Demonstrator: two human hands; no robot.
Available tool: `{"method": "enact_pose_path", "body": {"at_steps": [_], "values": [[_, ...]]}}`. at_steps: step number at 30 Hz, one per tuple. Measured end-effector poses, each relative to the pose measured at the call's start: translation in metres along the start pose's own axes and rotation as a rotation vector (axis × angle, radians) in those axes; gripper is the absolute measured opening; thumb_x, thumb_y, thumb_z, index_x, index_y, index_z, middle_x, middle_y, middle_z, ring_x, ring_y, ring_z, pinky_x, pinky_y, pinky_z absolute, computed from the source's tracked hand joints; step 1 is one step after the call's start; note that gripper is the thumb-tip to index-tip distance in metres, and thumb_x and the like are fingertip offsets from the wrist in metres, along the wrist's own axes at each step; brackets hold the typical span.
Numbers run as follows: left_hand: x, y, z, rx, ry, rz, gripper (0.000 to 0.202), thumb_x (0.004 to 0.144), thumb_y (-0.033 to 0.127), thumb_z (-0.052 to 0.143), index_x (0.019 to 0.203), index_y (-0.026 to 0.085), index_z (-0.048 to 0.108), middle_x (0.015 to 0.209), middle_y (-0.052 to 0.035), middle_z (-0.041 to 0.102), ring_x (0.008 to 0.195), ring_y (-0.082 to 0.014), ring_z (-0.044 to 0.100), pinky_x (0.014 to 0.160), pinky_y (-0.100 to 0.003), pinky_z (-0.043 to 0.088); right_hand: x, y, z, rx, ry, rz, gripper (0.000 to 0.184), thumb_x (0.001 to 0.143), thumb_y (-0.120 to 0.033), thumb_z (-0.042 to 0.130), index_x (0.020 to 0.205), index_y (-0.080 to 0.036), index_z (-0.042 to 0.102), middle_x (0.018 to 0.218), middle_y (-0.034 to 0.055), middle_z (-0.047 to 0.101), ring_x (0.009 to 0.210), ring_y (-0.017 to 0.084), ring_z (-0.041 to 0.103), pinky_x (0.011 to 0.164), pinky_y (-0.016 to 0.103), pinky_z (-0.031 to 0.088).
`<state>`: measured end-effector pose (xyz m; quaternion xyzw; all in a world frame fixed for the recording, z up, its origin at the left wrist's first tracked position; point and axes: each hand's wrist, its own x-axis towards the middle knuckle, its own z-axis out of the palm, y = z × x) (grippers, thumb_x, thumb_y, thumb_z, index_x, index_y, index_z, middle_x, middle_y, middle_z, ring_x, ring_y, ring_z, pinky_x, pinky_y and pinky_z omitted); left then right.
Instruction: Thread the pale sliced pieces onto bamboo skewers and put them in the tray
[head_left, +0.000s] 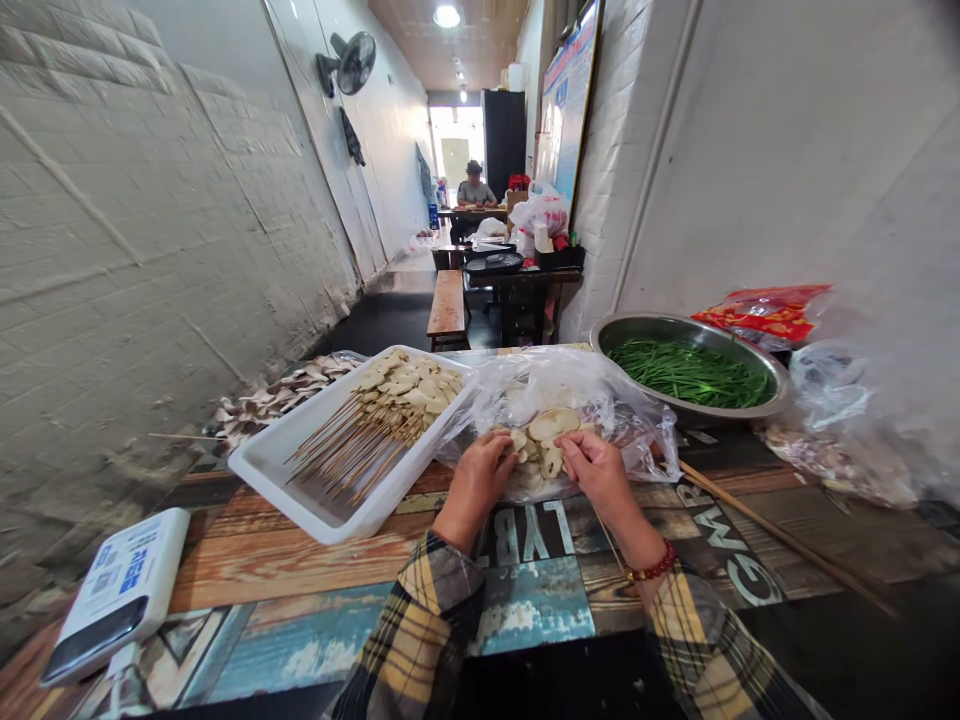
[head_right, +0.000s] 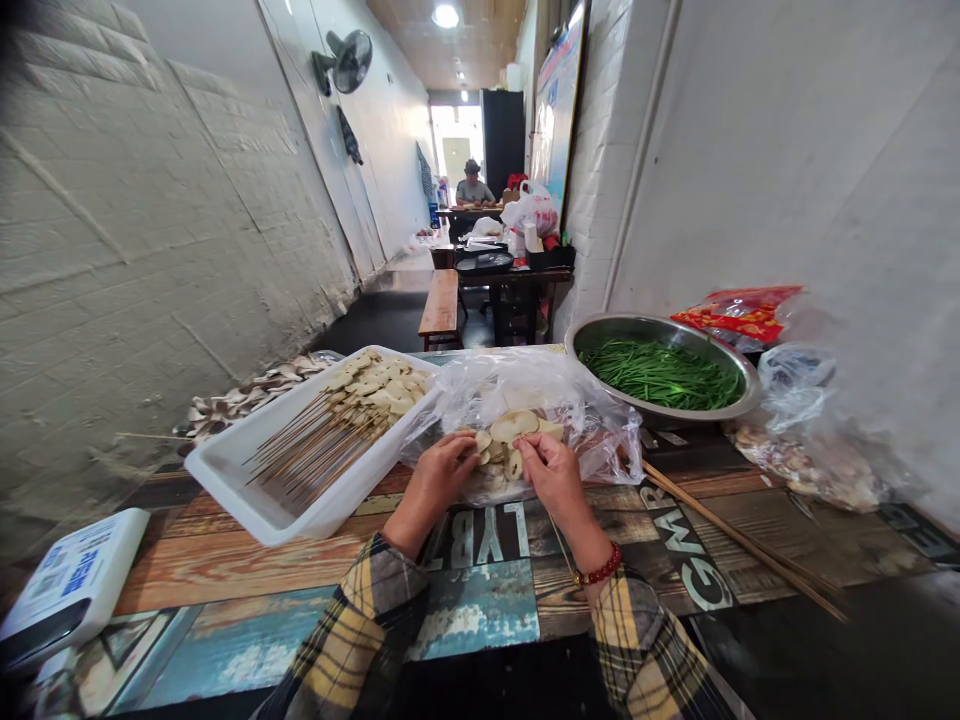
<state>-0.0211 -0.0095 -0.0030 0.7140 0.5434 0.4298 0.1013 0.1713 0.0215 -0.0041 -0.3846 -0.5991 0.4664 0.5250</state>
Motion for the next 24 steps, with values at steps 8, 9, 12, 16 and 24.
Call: {"method": "enact_pose_path", "body": {"at_steps": [8, 9, 12, 16, 24], "values": [[0.0052, -0.0046, -0.0038, -0.139, 0.014, -0.123, 0.02, 0.082, 0.02, 0.056, 0.089, 0.022, 0.074, 0.104, -0.0092, 0.073, 0.101, -0.024, 0.067, 0.091, -0.038, 0.049, -0.0007, -0.0027, -0.0011, 0.01, -0.002, -0.005, 0.03, 0.083, -0.044, 0.059, 0.082, -0.015, 0.066, 0.043, -0.0079, 0.046, 0.039, 0.009, 0.04, 0.042, 0.021, 0.029], [0.0057, -0.0049, -0.0035, -0.173, 0.041, -0.18, 0.02, 0.081, 0.022, 0.057, 0.088, 0.022, 0.075, 0.102, -0.0088, 0.074, 0.1, -0.0248, 0.067, 0.091, -0.039, 0.049, -0.0009, -0.0033, -0.0011, 0.01, 0.0, -0.008, 0.03, 0.083, -0.044, 0.059, 0.082, -0.015, 0.065, 0.043, -0.0079, 0.046, 0.039, 0.009, 0.039, 0.042, 0.021, 0.029], [0.0062, -0.0052, -0.0019, -0.323, 0.089, -0.346, 0.02, 0.077, 0.025, 0.058, 0.086, 0.02, 0.076, 0.097, -0.0084, 0.075, 0.097, -0.0262, 0.068, 0.088, -0.04, 0.05, -0.001, -0.0038, -0.001, -0.003, -0.003, -0.009, 0.031, 0.083, -0.045, 0.059, 0.081, -0.015, 0.066, 0.043, -0.0077, 0.046, 0.039, 0.009, 0.04, 0.042, 0.022, 0.03], [0.0061, -0.0045, 0.0006, -0.44, 0.093, -0.415, 0.02, 0.074, 0.023, 0.058, 0.078, 0.017, 0.076, 0.097, -0.0092, 0.075, 0.091, -0.0251, 0.068, 0.081, -0.035, 0.051, -0.0002, -0.001, -0.0014, -0.019, -0.009, -0.019, 0.03, 0.083, -0.044, 0.058, 0.08, -0.015, 0.066, 0.043, -0.0069, 0.048, 0.04, 0.009, 0.04, 0.042, 0.021, 0.029], [0.0068, -0.0034, -0.0001, -0.278, 0.382, -0.415, 0.022, 0.079, 0.031, 0.055, 0.084, 0.018, 0.072, 0.078, -0.0052, 0.072, 0.075, -0.0204, 0.063, 0.069, -0.029, 0.047, -0.001, 0.0037, -0.0006, 0.008, -0.018, -0.006, 0.031, 0.084, -0.044, 0.059, 0.081, -0.015, 0.066, 0.044, -0.0069, 0.048, 0.041, 0.01, 0.041, 0.043, 0.021, 0.029]]}}
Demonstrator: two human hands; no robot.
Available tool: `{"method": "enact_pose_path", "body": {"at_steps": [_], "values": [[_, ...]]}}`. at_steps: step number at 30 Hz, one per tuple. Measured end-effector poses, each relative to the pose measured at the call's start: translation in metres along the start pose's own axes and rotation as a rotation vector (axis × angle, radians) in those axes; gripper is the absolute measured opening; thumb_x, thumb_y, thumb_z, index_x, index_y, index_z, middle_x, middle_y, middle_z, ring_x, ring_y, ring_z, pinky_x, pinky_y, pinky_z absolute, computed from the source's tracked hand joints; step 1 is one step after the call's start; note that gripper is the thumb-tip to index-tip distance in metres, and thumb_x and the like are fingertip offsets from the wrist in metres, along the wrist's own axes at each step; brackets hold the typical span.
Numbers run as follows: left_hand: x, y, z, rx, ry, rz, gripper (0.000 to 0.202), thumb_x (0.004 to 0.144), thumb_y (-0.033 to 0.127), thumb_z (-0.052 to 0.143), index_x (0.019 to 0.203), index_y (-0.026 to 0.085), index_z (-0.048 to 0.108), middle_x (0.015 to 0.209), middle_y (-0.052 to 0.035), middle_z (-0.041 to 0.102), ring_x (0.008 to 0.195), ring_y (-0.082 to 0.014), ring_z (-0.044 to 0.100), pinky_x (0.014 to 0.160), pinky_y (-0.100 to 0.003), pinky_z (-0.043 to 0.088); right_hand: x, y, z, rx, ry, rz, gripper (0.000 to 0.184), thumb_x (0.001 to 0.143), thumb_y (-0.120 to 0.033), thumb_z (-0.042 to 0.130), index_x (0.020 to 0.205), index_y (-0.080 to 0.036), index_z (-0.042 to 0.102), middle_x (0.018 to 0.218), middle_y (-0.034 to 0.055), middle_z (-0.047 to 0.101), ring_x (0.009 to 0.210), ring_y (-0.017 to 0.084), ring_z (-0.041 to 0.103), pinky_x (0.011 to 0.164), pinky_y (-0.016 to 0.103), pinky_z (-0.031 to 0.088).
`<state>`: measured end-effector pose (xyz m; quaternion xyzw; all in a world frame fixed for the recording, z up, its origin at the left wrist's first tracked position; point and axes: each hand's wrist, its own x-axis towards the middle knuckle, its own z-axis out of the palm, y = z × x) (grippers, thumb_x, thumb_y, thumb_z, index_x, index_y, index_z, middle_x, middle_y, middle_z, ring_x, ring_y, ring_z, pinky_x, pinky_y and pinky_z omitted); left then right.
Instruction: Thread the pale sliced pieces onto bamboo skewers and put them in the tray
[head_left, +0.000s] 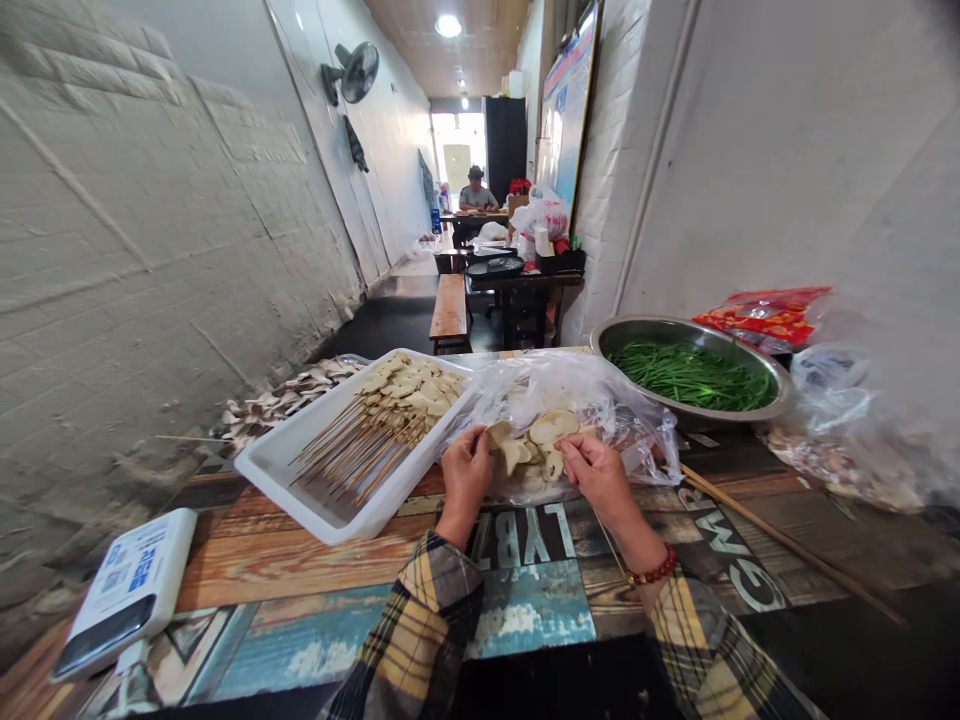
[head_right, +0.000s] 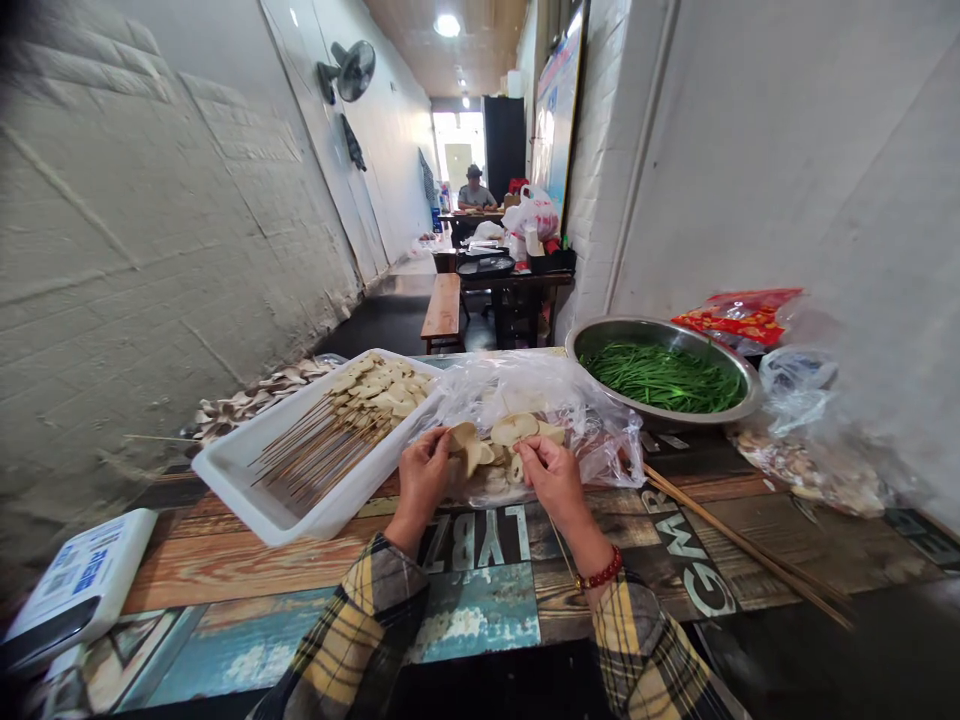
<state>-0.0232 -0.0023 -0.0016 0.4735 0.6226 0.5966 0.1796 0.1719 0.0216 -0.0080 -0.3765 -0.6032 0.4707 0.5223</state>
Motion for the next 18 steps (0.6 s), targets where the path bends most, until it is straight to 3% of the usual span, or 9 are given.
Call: {"method": "enact_pose_path", "body": {"at_steps": [2, 6, 10, 18], "values": [[0.0, 0.002, -0.001, -0.141, 0.009, -0.079, 0.022, 0.077, 0.033, 0.058, 0.083, 0.016, 0.071, 0.077, -0.0044, 0.07, 0.071, -0.0178, 0.062, 0.063, -0.026, 0.045, -0.001, 0.001, 0.0, 0.002, -0.006, 0.0, 0.031, 0.084, -0.045, 0.059, 0.081, -0.015, 0.066, 0.044, -0.0068, 0.048, 0.041, 0.01, 0.041, 0.044, 0.022, 0.029], [-0.002, 0.009, -0.002, -0.515, -0.114, -0.277, 0.031, 0.071, 0.041, 0.067, 0.086, 0.014, 0.067, 0.072, -0.0027, 0.066, 0.059, -0.0128, 0.059, 0.052, -0.022, 0.041, -0.005, 0.001, 0.001, 0.001, -0.043, -0.002, 0.031, 0.085, -0.044, 0.059, 0.083, -0.014, 0.066, 0.044, -0.0071, 0.047, 0.041, 0.009, 0.039, 0.044, 0.022, 0.029], [-0.004, 0.017, -0.002, -0.774, -0.199, -0.436, 0.039, 0.062, 0.04, 0.077, 0.088, 0.014, 0.063, 0.078, -0.0043, 0.067, 0.065, -0.0149, 0.064, 0.054, -0.022, 0.043, -0.012, -0.006, 0.005, -0.048, -0.16, 0.018, 0.03, 0.087, -0.043, 0.057, 0.081, -0.015, 0.065, 0.046, -0.0068, 0.047, 0.042, 0.009, 0.04, 0.044, 0.021, 0.03], [-0.002, 0.019, -0.005, -0.781, -0.084, -0.389, 0.028, 0.06, 0.027, 0.077, 0.082, 0.013, 0.066, 0.073, -0.002, 0.066, 0.06, -0.0106, 0.058, 0.051, -0.019, 0.037, -0.025, -0.011, 0.012, -0.209, -0.343, 0.01, 0.027, 0.091, -0.038, 0.052, 0.086, -0.015, 0.065, 0.046, -0.0062, 0.049, 0.041, 0.009, 0.045, 0.045, 0.021, 0.033]]}}
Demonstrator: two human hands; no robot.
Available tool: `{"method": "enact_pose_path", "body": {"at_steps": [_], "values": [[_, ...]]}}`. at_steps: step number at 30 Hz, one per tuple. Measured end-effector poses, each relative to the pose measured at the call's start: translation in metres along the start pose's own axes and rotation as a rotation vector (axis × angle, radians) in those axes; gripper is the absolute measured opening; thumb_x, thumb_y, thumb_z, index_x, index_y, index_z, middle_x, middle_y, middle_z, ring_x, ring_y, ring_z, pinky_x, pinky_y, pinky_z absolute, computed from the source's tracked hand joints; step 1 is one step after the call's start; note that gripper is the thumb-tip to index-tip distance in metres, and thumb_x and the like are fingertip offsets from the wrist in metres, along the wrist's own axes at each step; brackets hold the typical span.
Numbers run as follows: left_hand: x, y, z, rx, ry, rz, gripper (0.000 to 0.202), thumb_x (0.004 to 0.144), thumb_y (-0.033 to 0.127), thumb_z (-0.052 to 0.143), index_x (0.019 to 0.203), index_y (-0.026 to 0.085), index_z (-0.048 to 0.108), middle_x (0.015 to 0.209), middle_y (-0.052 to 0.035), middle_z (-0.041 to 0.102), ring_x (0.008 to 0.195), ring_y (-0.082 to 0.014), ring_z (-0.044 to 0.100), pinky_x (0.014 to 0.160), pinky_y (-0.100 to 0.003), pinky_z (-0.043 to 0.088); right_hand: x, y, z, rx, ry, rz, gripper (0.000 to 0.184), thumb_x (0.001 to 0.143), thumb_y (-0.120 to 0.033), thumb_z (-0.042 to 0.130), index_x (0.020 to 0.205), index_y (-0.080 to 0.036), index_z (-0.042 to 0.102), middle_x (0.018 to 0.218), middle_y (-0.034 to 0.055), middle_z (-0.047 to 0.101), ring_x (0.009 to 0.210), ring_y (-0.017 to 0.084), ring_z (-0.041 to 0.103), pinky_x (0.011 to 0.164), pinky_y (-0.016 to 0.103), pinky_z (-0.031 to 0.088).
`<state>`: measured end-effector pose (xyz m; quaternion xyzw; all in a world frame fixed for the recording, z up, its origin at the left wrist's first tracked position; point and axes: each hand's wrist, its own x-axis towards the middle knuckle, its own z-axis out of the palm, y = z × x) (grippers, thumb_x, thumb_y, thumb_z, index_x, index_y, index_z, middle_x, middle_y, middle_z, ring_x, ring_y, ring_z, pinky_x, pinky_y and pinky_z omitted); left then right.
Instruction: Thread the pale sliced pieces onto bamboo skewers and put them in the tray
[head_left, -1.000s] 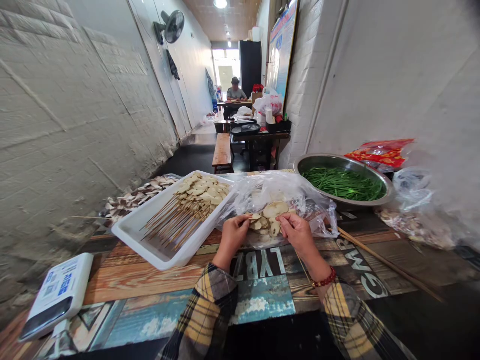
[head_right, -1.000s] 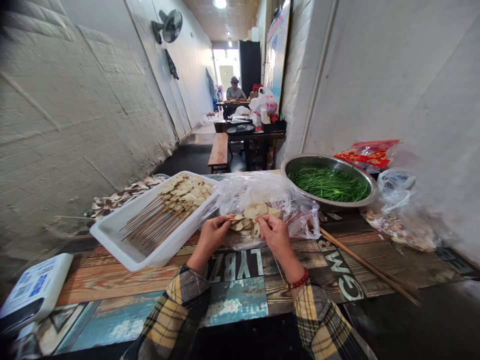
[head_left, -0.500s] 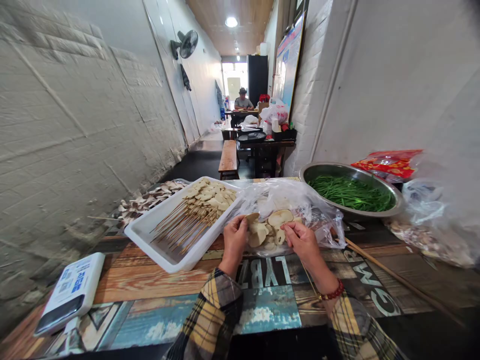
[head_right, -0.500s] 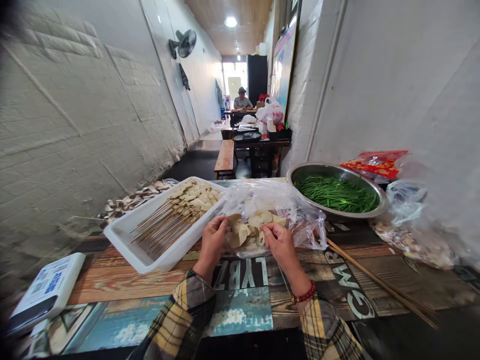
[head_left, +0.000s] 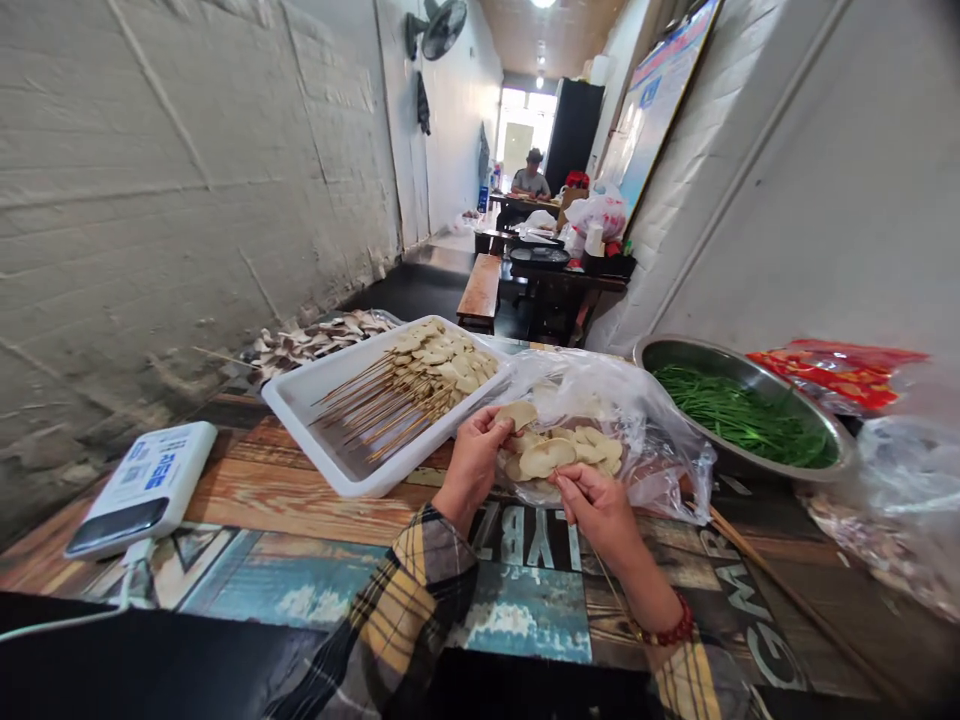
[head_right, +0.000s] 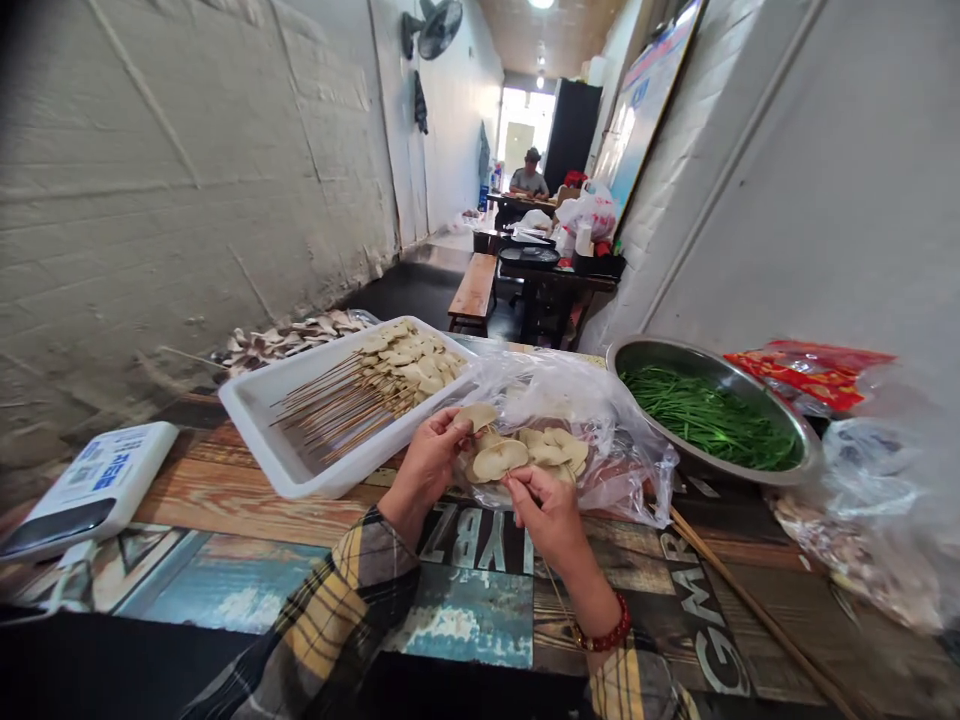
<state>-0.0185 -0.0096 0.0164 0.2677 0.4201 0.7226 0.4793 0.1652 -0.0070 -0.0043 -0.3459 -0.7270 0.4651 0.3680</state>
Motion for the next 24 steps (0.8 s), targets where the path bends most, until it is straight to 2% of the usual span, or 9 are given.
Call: {"method": "enact_pose_path", "body": {"at_steps": [4, 15, 24], "values": [[-0.0003, 0.0021, 0.001, 0.014, 0.031, 0.041, 0.024, 0.06, 0.024, 0.074, 0.079, 0.014, 0.065, 0.07, -0.0004, 0.065, 0.059, -0.0098, 0.056, 0.05, -0.019, 0.034, -0.0008, -0.0022, 0.0027, -0.075, -0.021, -0.013, 0.027, 0.091, -0.037, 0.05, 0.086, -0.014, 0.065, 0.046, -0.0058, 0.05, 0.042, 0.01, 0.046, 0.046, 0.021, 0.034], [-0.0003, 0.0018, -0.0002, 0.075, 0.02, 0.083, 0.02, 0.063, 0.025, 0.073, 0.079, 0.015, 0.066, 0.068, 0.0006, 0.063, 0.059, -0.0095, 0.054, 0.052, -0.02, 0.036, 0.0001, -0.0027, 0.0028, -0.159, -0.024, -0.018, 0.029, 0.091, -0.037, 0.049, 0.084, -0.014, 0.066, 0.045, -0.0051, 0.05, 0.041, 0.01, 0.046, 0.046, 0.021, 0.034], [0.0004, -0.0004, -0.0026, 0.083, 0.004, 0.11, 0.019, 0.065, 0.025, 0.073, 0.08, 0.015, 0.066, 0.067, 0.0009, 0.063, 0.058, -0.0093, 0.053, 0.053, -0.02, 0.037, 0.0013, 0.0003, 0.0034, -0.155, -0.031, 0.004, 0.03, 0.091, -0.039, 0.049, 0.083, -0.014, 0.066, 0.045, -0.0049, 0.051, 0.041, 0.011, 0.047, 0.046, 0.022, 0.035]]}}
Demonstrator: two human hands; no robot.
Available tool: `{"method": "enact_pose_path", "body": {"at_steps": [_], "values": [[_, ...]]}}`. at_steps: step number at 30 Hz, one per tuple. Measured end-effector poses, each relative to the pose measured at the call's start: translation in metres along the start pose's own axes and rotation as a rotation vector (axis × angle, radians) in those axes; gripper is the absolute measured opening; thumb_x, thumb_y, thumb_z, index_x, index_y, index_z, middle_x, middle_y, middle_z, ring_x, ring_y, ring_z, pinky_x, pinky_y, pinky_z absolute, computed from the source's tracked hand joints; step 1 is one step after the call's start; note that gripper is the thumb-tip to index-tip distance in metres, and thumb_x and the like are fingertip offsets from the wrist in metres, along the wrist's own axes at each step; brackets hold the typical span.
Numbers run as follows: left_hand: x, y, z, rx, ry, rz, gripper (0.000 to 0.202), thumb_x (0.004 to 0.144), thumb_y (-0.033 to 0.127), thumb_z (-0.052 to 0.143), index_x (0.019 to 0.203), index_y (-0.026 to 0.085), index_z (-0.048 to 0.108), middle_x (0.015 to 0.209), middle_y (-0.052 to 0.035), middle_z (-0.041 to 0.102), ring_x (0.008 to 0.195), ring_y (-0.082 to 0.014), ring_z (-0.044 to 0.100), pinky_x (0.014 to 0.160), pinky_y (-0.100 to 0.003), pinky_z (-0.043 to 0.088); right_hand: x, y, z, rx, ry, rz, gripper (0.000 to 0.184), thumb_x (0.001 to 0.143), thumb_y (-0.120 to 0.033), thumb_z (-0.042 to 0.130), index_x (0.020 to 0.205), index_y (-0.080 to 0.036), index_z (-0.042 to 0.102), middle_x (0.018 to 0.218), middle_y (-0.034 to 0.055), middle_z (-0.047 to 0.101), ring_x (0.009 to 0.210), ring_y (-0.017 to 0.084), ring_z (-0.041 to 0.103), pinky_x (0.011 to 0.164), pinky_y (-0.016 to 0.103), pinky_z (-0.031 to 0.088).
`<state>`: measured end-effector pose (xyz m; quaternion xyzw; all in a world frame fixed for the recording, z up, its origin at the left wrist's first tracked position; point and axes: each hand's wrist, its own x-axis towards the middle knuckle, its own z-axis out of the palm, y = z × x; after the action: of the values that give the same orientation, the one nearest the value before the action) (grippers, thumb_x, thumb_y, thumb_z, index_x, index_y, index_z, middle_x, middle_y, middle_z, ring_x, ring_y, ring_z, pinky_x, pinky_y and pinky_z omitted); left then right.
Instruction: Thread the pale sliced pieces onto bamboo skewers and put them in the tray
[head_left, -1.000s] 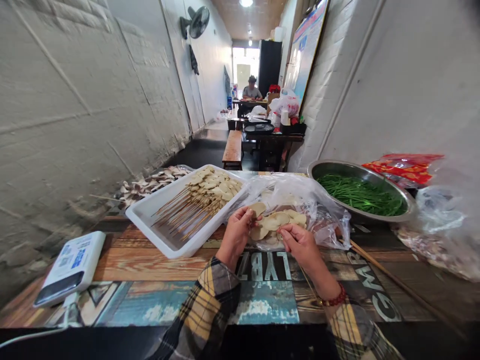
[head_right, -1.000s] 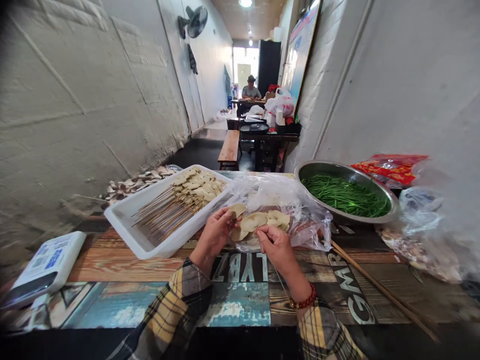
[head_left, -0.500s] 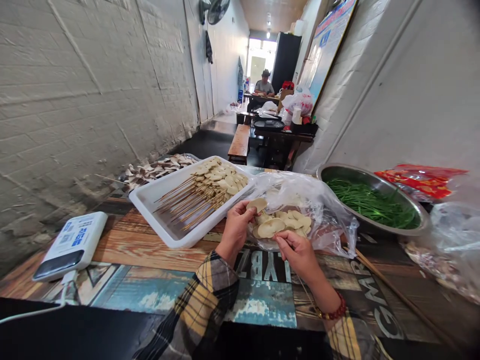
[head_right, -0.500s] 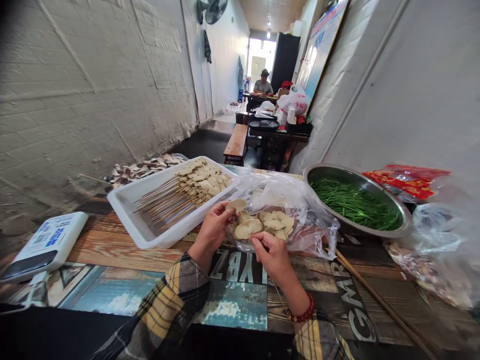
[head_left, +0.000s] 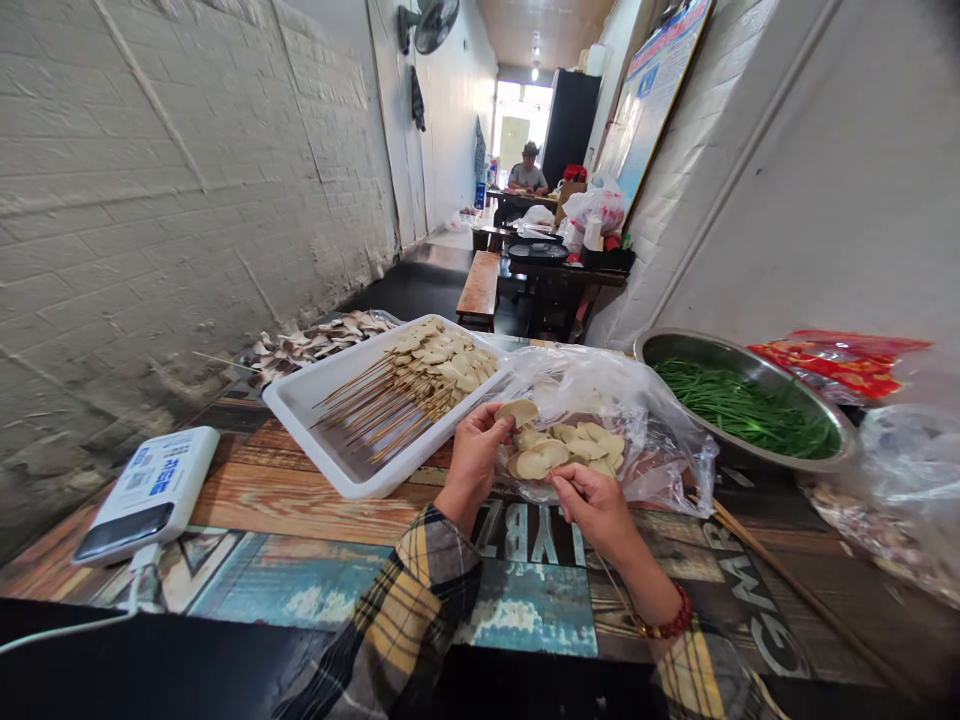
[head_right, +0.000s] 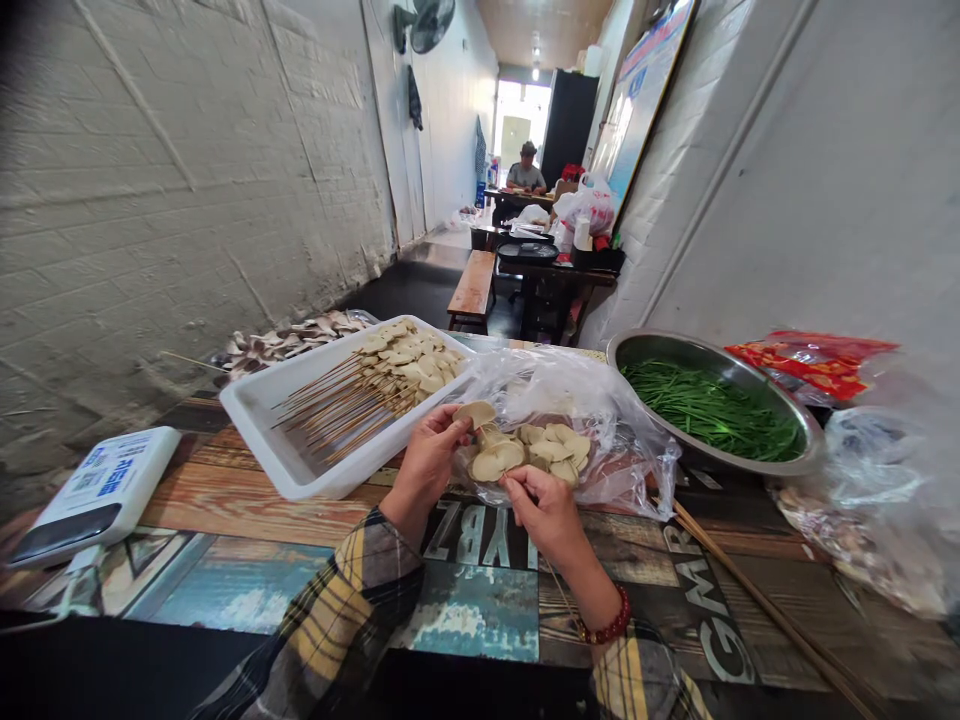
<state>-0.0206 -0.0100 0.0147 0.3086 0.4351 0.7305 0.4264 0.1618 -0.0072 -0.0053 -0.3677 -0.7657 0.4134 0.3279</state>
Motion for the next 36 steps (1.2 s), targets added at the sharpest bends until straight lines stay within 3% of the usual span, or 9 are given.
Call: {"method": "enact_pose_path", "body": {"at_steps": [21, 36], "values": [[-0.0017, 0.0019, 0.0022, 0.038, 0.023, 0.03, 0.017, 0.065, 0.026, 0.072, 0.077, 0.015, 0.067, 0.071, 0.0002, 0.065, 0.06, -0.0102, 0.054, 0.057, -0.021, 0.04, 0.0015, 0.0043, 0.0013, -0.003, -0.019, -0.007, 0.031, 0.092, -0.04, 0.049, 0.083, -0.016, 0.066, 0.045, -0.005, 0.051, 0.042, 0.011, 0.047, 0.046, 0.021, 0.035], [-0.0041, 0.0038, 0.0046, 0.18, 0.002, 0.063, 0.012, 0.065, 0.022, 0.072, 0.075, 0.015, 0.07, 0.066, 0.0, 0.065, 0.062, -0.0123, 0.056, 0.062, -0.023, 0.04, 0.004, 0.0024, 0.0011, -0.031, 0.033, -0.019, 0.031, 0.091, -0.039, 0.05, 0.078, -0.016, 0.066, 0.044, -0.0053, 0.052, 0.041, 0.01, 0.049, 0.045, 0.02, 0.037]]}}
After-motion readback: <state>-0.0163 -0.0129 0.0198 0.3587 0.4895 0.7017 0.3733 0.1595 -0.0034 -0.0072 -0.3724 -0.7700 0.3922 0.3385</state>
